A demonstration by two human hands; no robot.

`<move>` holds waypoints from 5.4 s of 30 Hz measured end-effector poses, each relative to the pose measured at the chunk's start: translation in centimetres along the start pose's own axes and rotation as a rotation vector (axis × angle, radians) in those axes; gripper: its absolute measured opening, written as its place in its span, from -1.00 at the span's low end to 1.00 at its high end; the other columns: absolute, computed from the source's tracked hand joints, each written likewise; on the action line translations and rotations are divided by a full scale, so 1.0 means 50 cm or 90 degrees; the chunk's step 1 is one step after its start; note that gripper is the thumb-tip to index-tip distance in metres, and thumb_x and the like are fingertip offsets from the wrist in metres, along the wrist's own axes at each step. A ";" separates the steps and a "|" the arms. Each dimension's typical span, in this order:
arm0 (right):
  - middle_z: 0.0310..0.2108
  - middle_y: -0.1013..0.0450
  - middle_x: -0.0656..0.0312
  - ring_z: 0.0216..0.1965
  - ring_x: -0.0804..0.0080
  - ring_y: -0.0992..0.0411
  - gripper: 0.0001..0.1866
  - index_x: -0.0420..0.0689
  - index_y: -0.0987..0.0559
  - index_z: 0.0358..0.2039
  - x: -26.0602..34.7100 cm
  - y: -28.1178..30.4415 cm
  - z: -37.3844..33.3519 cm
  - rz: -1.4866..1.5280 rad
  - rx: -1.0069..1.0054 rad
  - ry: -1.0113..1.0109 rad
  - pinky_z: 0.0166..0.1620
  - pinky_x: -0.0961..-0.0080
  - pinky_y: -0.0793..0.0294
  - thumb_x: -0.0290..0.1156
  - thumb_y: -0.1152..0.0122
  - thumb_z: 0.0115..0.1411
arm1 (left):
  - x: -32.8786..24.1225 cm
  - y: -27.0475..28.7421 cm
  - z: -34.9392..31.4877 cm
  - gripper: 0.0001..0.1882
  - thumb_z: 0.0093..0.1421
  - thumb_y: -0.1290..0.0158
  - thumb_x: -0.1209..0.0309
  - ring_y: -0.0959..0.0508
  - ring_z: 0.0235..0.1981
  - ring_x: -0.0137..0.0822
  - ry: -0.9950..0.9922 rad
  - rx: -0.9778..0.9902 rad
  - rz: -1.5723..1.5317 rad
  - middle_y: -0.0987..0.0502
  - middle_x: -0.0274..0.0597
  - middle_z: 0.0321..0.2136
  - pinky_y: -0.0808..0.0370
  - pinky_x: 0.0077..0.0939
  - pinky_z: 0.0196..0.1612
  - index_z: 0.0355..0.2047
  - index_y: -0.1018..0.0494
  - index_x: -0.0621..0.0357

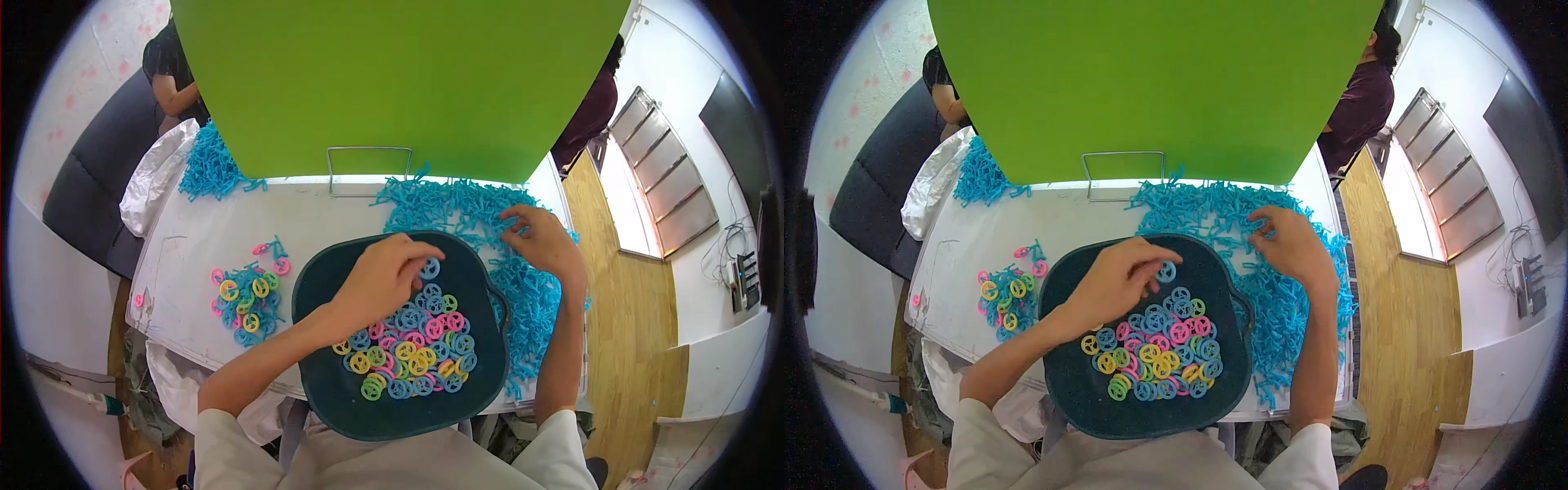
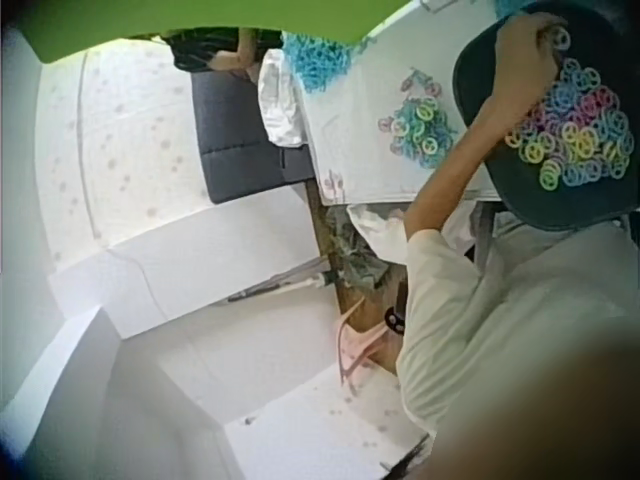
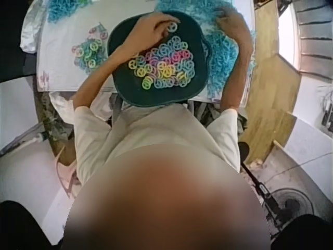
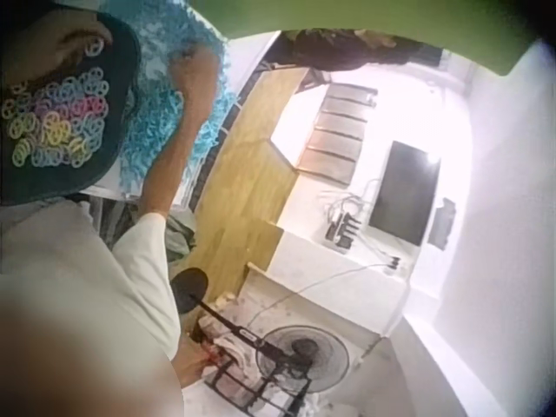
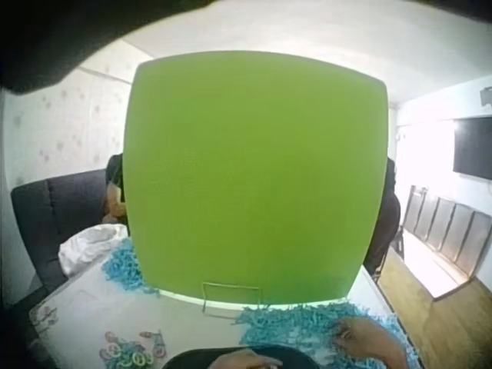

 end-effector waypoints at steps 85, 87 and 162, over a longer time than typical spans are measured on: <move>-0.43 -0.58 0.27 -0.40 0.61 -0.51 -0.85 -0.21 -0.62 -0.27 0.198 -0.072 -0.033 0.347 -0.204 0.196 -0.33 0.70 -0.45 -0.51 -0.28 0.11 | -0.013 0.074 0.014 -0.81 0.29 0.03 0.50 -0.58 -0.31 -0.44 -0.028 -0.218 -0.350 -0.56 -0.14 -0.29 -0.58 -0.58 -0.24 -0.14 -0.46 0.34; -0.45 -0.58 0.24 -0.44 0.62 -0.50 -0.86 -0.22 -0.63 -0.29 0.197 -0.072 -0.037 0.391 -0.215 0.168 -0.38 0.70 -0.45 -0.50 -0.29 0.11 | -0.016 0.071 0.012 -0.81 0.29 0.03 0.50 -0.58 -0.30 -0.44 -0.033 -0.224 -0.340 -0.57 -0.14 -0.29 -0.59 -0.57 -0.24 -0.15 -0.46 0.35; -0.42 -0.51 0.10 -0.39 0.25 -0.47 -0.75 -0.23 -0.59 -0.29 0.208 -0.064 -0.036 0.249 -0.155 0.338 -0.31 0.44 -0.43 -0.71 -0.24 -0.04 | 0.067 0.040 -0.004 -0.77 0.30 0.02 0.36 -0.61 -0.23 -0.17 0.242 -0.004 -0.428 -0.54 0.03 -0.22 -0.61 -0.40 -0.23 -0.17 -0.33 0.30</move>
Point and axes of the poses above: each hand's wrist, its own z-axis towards the middle knuckle, its own y-axis out of the back of the hand, x = y × z, the point moved 7 cm from there along z, towards the middle knuckle
